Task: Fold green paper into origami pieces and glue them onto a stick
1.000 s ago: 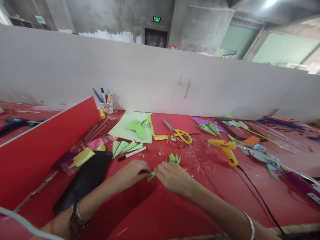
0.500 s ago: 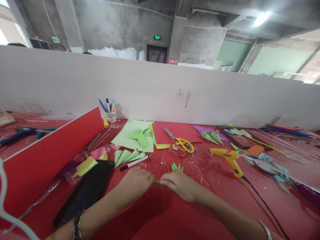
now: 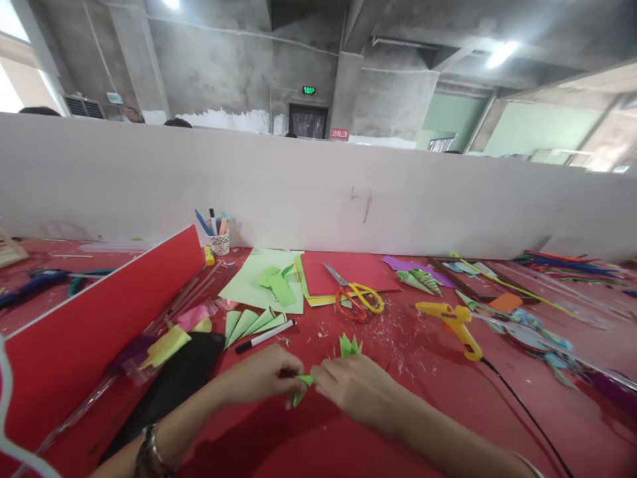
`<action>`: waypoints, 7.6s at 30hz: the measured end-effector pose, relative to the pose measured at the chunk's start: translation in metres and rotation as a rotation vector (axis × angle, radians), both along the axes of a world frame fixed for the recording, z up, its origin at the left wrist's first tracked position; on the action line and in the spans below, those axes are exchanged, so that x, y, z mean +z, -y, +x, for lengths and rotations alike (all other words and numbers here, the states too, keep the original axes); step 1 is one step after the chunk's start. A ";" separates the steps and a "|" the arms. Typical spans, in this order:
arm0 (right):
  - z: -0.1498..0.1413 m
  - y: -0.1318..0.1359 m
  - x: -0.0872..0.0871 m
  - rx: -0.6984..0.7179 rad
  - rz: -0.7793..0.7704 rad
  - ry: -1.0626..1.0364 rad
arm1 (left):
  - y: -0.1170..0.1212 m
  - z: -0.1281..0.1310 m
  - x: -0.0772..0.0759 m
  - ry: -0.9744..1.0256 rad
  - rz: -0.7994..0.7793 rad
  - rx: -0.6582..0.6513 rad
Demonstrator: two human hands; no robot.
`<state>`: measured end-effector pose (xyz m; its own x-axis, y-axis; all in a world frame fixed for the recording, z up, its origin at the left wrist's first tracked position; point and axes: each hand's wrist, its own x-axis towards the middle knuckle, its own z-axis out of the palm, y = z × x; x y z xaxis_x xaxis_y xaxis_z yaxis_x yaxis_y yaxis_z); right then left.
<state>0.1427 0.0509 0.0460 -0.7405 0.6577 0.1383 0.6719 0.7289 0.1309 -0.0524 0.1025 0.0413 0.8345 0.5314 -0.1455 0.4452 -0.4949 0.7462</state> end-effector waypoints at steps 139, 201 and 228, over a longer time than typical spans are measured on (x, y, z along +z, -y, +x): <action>0.007 -0.008 -0.061 -0.143 -0.306 -0.523 | 0.027 0.025 -0.042 -0.256 0.839 0.181; 0.003 -0.001 -0.061 -0.083 0.077 -0.173 | 0.025 0.019 -0.039 -0.209 0.778 0.068; 0.008 -0.038 -0.039 -0.026 0.247 -0.235 | -0.016 0.011 -0.031 0.213 -0.035 0.351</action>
